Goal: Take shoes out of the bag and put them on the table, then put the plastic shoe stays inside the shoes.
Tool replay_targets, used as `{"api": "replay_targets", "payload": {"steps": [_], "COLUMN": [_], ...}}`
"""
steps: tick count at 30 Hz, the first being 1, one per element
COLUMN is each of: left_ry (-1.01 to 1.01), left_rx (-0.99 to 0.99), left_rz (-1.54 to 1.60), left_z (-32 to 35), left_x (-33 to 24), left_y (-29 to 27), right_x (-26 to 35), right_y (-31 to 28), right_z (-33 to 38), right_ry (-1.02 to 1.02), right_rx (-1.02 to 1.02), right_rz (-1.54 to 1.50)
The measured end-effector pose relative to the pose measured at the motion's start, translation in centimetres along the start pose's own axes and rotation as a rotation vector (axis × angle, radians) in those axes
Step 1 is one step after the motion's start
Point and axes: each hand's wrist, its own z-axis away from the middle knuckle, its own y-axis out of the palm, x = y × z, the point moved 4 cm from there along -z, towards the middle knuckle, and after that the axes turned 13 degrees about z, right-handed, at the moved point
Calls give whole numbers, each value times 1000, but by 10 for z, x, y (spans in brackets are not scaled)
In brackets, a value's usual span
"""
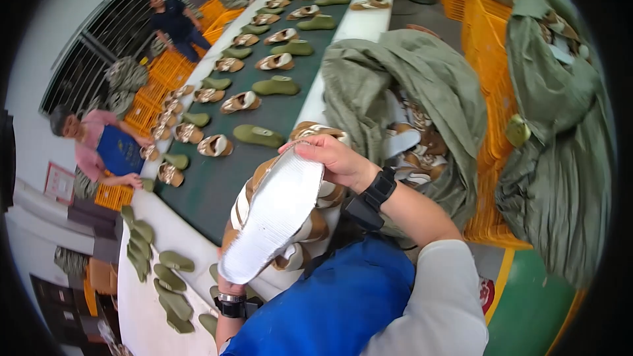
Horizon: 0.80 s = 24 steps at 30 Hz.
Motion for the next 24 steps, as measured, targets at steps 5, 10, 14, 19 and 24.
{"api": "replay_targets", "payload": {"steps": [5,10,14,19,24], "left_ry": [64,-16,130,235,522], "left_rx": [26,58,-107,-409,-633], "left_rz": [-14,-111,-455,-1442,-1691], "left_z": [29,59,94,94,58], "left_x": [-14,-41,-85,-140,-241], "left_y": [-18,-11,-27,-73,-176], "right_x": [-28,-66,-92,-100,-105], "right_y": [32,36,44,23,14], "right_z": [-50,-74,-71,-42,-21], "right_ry": [117,253,265,326,377], "right_rx": [6,-73,-100,-221,-242], "right_rz": [3,332,506,585,630]}}
